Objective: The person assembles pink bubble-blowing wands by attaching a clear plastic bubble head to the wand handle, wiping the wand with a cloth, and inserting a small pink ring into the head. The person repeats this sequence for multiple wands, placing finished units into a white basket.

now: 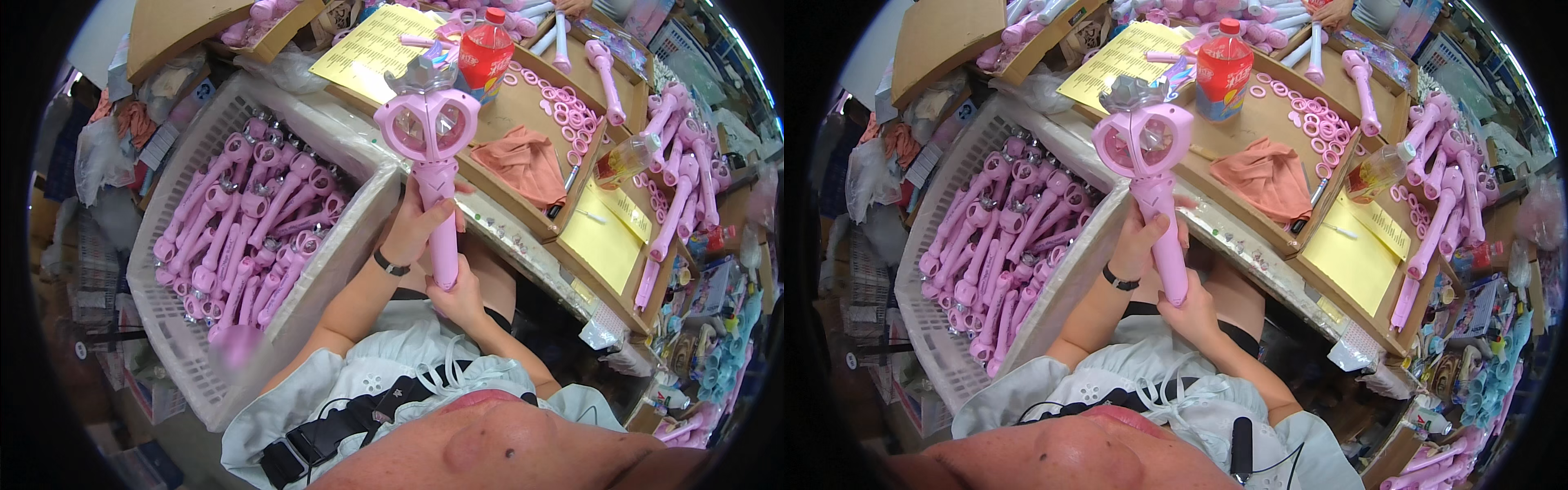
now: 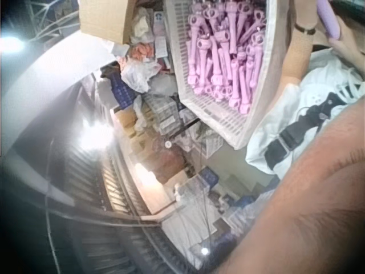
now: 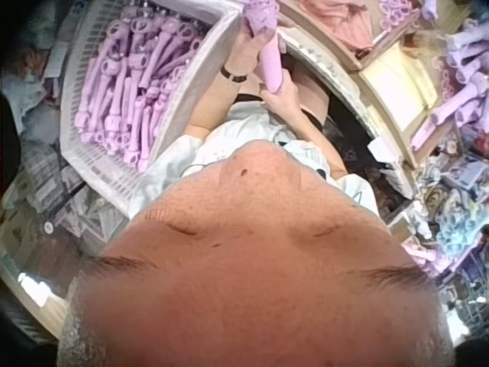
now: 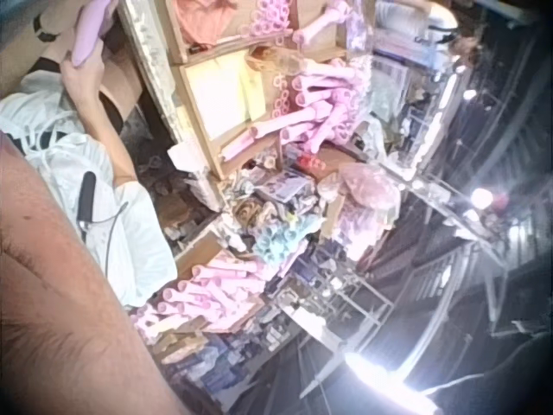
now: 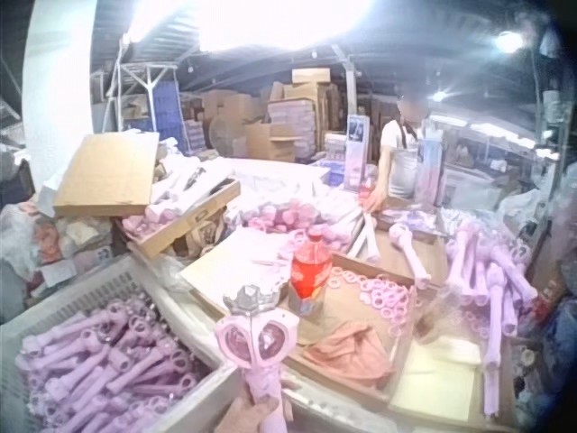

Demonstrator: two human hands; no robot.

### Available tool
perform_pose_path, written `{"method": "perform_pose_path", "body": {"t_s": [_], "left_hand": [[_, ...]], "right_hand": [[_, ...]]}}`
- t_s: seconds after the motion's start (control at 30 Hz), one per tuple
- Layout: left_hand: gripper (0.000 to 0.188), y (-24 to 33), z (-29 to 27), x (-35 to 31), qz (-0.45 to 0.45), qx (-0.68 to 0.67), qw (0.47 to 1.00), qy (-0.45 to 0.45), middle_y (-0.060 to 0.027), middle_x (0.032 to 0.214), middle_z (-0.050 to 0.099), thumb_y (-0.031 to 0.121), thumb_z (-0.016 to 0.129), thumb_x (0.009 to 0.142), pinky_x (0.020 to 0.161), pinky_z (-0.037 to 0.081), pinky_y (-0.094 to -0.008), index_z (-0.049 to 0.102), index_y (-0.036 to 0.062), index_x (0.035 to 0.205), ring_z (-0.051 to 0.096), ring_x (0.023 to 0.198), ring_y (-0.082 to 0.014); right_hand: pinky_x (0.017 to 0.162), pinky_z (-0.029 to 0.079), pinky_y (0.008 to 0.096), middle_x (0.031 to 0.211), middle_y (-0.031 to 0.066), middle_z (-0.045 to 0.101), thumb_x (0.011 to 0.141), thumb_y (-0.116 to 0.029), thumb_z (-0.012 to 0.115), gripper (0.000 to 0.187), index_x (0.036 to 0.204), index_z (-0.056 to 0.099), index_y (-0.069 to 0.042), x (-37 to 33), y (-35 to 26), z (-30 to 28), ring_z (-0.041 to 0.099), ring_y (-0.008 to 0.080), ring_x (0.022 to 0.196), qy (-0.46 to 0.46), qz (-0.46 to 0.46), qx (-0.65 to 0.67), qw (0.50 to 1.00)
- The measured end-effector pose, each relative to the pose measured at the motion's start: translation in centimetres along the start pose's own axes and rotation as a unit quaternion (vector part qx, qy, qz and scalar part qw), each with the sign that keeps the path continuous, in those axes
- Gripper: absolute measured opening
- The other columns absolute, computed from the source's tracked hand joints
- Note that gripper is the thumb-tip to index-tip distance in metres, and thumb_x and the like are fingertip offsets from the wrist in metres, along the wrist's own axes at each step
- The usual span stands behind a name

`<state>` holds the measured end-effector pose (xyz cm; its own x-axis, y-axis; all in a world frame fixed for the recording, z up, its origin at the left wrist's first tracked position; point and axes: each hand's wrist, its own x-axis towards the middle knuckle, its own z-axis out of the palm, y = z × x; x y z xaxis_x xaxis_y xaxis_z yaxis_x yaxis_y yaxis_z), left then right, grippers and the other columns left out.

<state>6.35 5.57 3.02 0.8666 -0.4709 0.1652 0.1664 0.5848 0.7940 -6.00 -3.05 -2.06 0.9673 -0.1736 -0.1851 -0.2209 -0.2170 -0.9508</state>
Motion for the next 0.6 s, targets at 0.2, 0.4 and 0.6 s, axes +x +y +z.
{"method": "perform_pose_path", "body": {"t_s": [0.2, 0.4, 0.6], "left_hand": [[0.044, -2.0, -1.1, -1.6, -0.078, -0.043, 0.995, 0.045, -0.0134, 0.103, 0.056, 0.004, 0.058, 0.082, 0.061, 0.051, -0.0314, 0.032, 0.0084, 0.118, 0.059, 0.071, -0.0177], [0.063, -1.3, -2.3, -0.3, -0.006, -0.076, 0.997, -0.012, -0.0115, 0.108, 0.057, 0.047, 0.056, 0.085, 0.066, 0.052, -0.033, 0.036, 0.0055, 0.128, 0.061, 0.081, -0.0214], [0.06, -0.2, -2.6, 0.6, 0.023, -0.071, 0.995, 0.062, -0.009, 0.119, 0.052, 0.046, 0.053, 0.09, 0.084, 0.048, -0.03, 0.038, 0.005, 0.131, 0.057, 0.098, -0.0167]], "right_hand": [[0.069, 0.049, 0.038, 0.082, 0.0202, 0.063, 0.072, -0.018, 0.067, 0.042, 0.107, 0.052, -0.001, -1.3, 0.8, -0.4, 0.064, 0.0331, 0.076, -0.005, 0.016, -0.029, 0.999], [0.067, 0.049, 0.0362, 0.08, 0.0179, 0.063, 0.07, -0.017, 0.068, 0.042, 0.105, 0.052, 0.0, -2.1, 2.3, -1.4, 0.064, 0.0286, 0.072, -0.044, -0.004, -0.018, 0.999], [0.057, 0.048, 0.0297, 0.074, 0.0076, 0.059, 0.073, -0.013, 0.068, 0.038, 0.105, 0.051, -0.003, -2.3, 1.1, -4.6, 0.06, 0.0158, 0.061, -0.219, 0.092, 0.168, 0.957]]}}
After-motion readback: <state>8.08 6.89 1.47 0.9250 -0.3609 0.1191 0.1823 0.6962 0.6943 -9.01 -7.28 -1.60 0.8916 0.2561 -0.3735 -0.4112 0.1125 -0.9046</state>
